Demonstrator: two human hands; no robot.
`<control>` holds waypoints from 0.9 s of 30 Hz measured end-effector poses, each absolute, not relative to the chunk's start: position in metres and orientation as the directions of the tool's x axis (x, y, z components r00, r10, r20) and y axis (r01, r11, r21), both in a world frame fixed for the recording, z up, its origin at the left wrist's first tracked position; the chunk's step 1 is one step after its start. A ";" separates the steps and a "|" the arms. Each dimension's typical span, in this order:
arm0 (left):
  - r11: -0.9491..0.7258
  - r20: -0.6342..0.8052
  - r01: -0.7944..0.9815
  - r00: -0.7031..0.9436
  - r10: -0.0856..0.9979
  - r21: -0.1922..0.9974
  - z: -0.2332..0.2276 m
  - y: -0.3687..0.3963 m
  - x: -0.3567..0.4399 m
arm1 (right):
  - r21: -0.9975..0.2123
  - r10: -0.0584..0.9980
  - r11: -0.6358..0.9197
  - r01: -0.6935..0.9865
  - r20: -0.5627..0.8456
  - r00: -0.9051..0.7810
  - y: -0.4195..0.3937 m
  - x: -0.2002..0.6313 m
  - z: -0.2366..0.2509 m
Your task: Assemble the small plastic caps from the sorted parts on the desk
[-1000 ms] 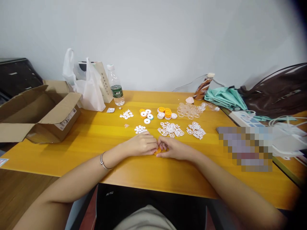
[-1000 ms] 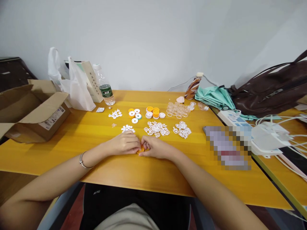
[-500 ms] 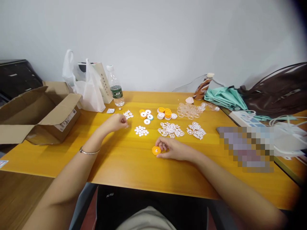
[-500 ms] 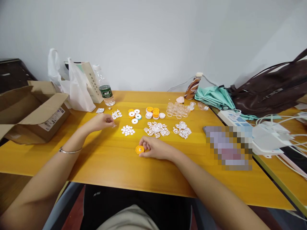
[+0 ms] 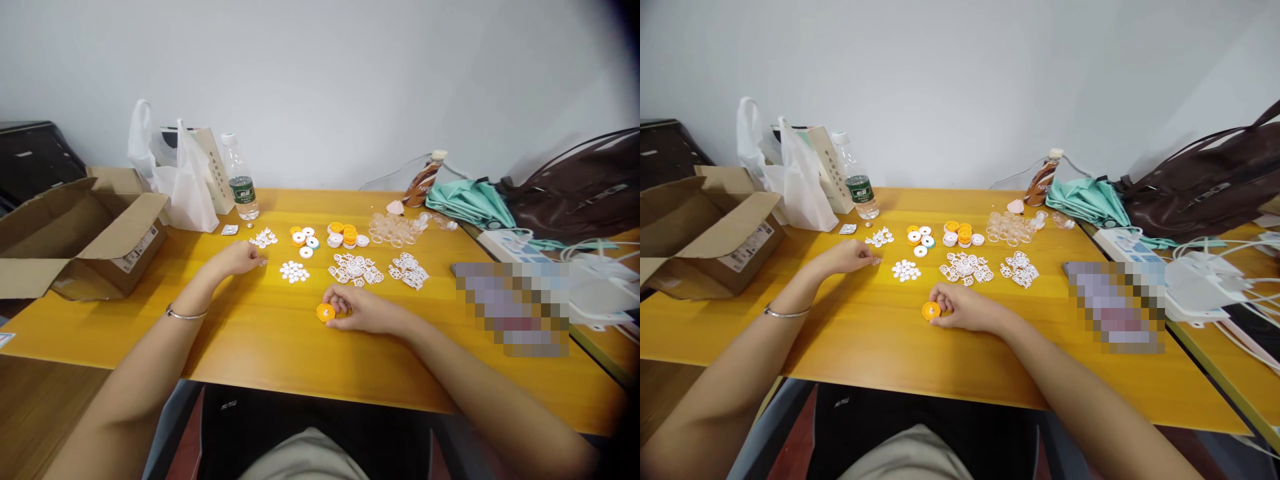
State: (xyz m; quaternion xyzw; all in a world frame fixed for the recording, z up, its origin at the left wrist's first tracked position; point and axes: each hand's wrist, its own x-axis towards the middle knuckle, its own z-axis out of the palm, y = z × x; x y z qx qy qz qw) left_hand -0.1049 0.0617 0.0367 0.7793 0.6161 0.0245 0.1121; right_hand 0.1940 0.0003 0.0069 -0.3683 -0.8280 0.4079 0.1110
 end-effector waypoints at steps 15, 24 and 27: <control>-0.716 0.441 0.632 0.574 0.690 0.297 0.028 0.019 -0.039 | -0.866 0.761 0.305 0.397 -0.030 -0.648 0.003 0.198 0.013; -0.955 0.532 0.294 0.804 0.266 0.034 0.012 0.003 -0.015 | -0.895 0.780 0.318 0.313 0.059 -0.622 0.007 0.198 0.007; -0.934 0.562 0.349 0.759 0.329 0.075 0.009 0.014 -0.021 | -0.898 0.797 0.326 0.296 0.092 -0.596 0.009 0.198 0.004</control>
